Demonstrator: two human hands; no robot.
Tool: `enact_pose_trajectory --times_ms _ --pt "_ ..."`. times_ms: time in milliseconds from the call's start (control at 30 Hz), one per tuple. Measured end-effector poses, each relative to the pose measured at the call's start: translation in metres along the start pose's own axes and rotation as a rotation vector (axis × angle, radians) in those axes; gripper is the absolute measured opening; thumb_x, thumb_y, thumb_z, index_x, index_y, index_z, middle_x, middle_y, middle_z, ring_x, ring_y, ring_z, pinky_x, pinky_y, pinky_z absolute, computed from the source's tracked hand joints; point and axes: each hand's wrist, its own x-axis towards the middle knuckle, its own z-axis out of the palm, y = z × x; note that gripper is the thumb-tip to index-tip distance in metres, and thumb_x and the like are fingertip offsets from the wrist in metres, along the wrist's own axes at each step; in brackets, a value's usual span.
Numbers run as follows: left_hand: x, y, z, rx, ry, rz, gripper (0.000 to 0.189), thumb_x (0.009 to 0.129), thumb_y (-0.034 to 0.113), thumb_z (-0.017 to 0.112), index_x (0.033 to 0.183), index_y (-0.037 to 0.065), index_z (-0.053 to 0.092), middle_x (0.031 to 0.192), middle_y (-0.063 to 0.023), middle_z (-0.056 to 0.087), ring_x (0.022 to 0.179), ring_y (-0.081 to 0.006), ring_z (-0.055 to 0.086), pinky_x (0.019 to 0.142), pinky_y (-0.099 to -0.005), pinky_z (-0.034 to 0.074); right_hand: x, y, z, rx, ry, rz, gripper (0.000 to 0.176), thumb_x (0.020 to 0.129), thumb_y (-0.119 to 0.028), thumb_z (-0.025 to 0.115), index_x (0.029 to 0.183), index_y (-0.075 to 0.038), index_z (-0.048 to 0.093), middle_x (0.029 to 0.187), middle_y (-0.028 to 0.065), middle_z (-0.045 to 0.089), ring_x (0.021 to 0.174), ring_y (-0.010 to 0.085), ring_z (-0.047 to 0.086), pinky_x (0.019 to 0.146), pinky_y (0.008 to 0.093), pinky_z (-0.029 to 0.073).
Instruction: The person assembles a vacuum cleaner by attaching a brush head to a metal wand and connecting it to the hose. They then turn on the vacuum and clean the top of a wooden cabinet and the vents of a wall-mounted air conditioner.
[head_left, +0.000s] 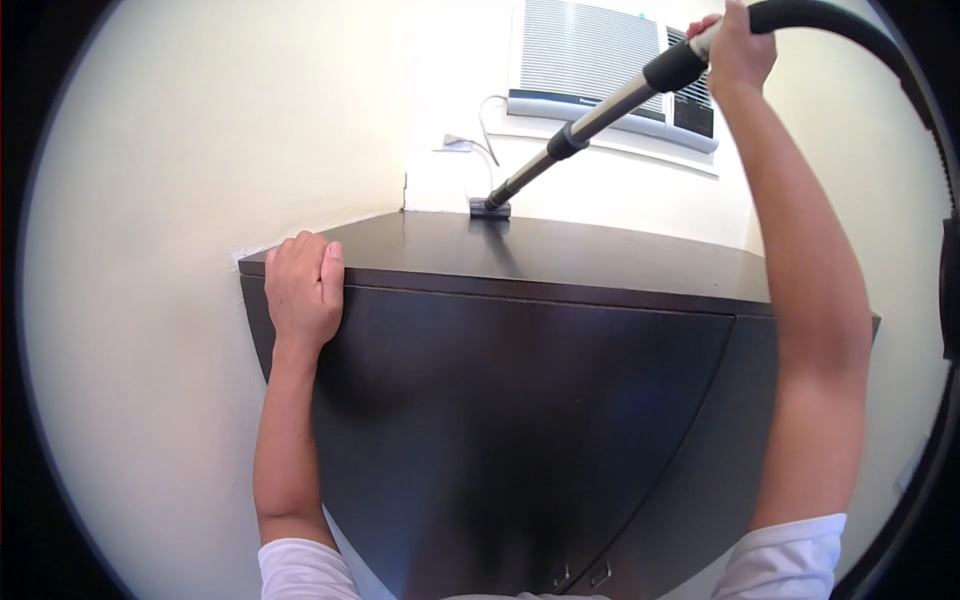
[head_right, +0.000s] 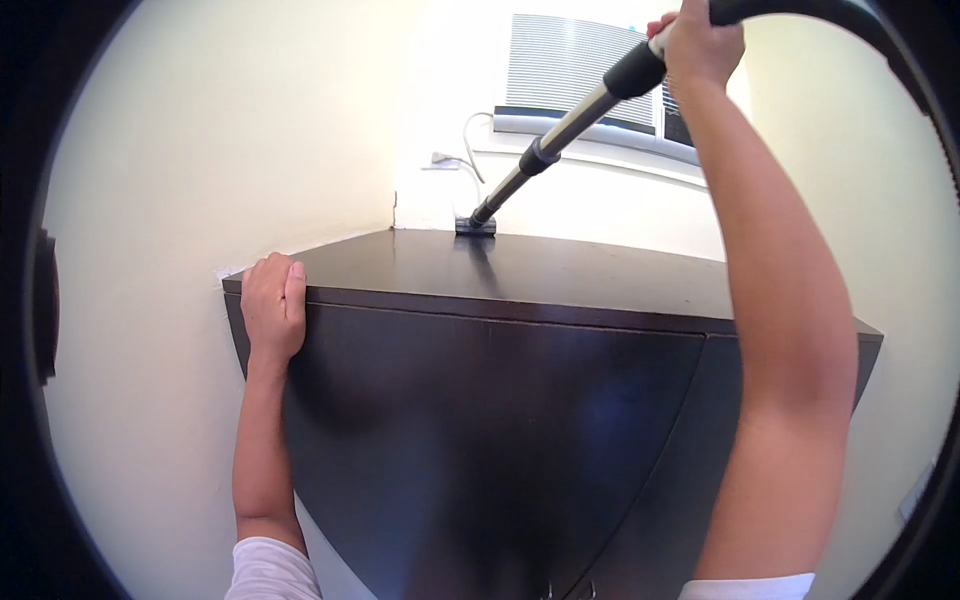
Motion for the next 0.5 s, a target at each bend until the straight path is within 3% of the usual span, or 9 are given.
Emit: enact_pose_trajectory --times_ms 67,100,133,200,233,267,300,500 --pt "0.002 0.005 -0.001 -0.027 0.012 0.035 0.025 0.098 0.02 0.053 0.078 0.004 0.053 0.076 -0.0117 0.052 0.075 -0.0317 0.052 0.075 -0.0417 0.039 0.0 0.015 -0.005 0.003 0.082 0.068 0.031 0.102 -0.032 0.055 0.112 -0.003 0.05 0.075 0.0087 0.061 0.064 0.0202 0.064 0.067 0.0378 0.057" --pt "0.004 0.006 -0.006 -0.041 0.018 0.044 0.025 0.098 0.02 0.053 0.078 0.004 0.052 0.076 -0.0117 0.052 0.075 -0.0317 0.052 0.074 -0.0416 0.038 0.028 0.038 -0.013 0.182 -0.018 -0.001 0.03 0.099 -0.022 0.059 0.099 0.007 0.05 0.074 0.0169 0.063 0.063 0.0299 0.067 0.073 0.0436 0.062" --pt "0.002 0.002 -0.006 -0.04 0.016 0.043 0.026 0.099 0.02 0.053 0.078 0.004 0.052 0.076 -0.0118 0.052 0.075 -0.0319 0.052 0.074 -0.0416 0.038 0.037 0.041 -0.016 0.176 -0.019 -0.03 0.036 0.097 -0.026 0.06 0.104 0.009 0.051 0.071 0.0162 0.065 0.054 0.0284 0.065 0.063 0.0412 0.061" --pt "-0.004 -0.006 -0.001 -0.048 0.005 0.038 0.027 0.099 0.021 0.053 0.078 0.004 0.052 0.076 -0.0119 0.052 0.075 -0.0321 0.051 0.074 -0.0416 0.038 0.088 0.039 -0.038 0.031 -0.081 0.056 0.035 0.099 -0.027 0.056 0.109 0.006 0.055 0.081 0.0187 0.069 0.067 0.0277 0.071 0.074 0.0397 0.061" --pt "-0.007 -0.011 0.001 -0.054 0.009 0.041 0.027 0.099 0.021 0.053 0.079 0.004 0.053 0.076 -0.0116 0.052 0.075 -0.0319 0.051 0.074 -0.0414 0.039 0.109 0.029 -0.052 0.045 -0.096 -0.01 0.034 0.101 -0.027 0.054 0.11 0.005 0.057 0.087 0.0191 0.071 0.075 0.027 0.072 0.081 0.0393 0.06" --pt "-0.009 -0.014 0.004 -0.058 0.015 0.045 0.026 0.099 0.021 0.053 0.079 0.004 0.053 0.076 -0.0112 0.052 0.074 -0.0317 0.051 0.074 -0.0412 0.039 0.131 0.011 -0.062 0.061 -0.111 -0.077 0.033 0.103 -0.028 0.051 0.11 0.004 0.06 0.092 0.0194 0.072 0.083 0.0262 0.073 0.088 0.0389 0.059" --pt "-0.012 -0.017 0.007 -0.06 0.017 0.051 0.026 0.1 0.021 0.054 0.079 0.004 0.054 0.076 -0.0109 0.052 0.074 -0.0315 0.051 0.075 -0.041 0.039 0.148 -0.019 -0.076 0.0 -0.113 -0.008 0.033 0.106 -0.026 0.047 0.112 0.002 0.063 0.1 0.0195 0.071 0.098 0.0255 0.071 0.101 0.0387 0.053" --pt "-0.02 -0.027 0.013 -0.185 0.055 -0.071 0.015 0.099 0.018 0.055 0.094 0.004 0.056 0.087 -0.0109 0.055 0.078 -0.0296 0.052 0.078 -0.0395 0.041 0.187 -0.153 -0.132 -0.041 0.109 -0.04 0.031 0.106 -0.031 0.045 0.107 -0.005 0.061 0.097 0.0132 0.069 0.094 0.0216 0.068 0.096 0.0378 0.052"
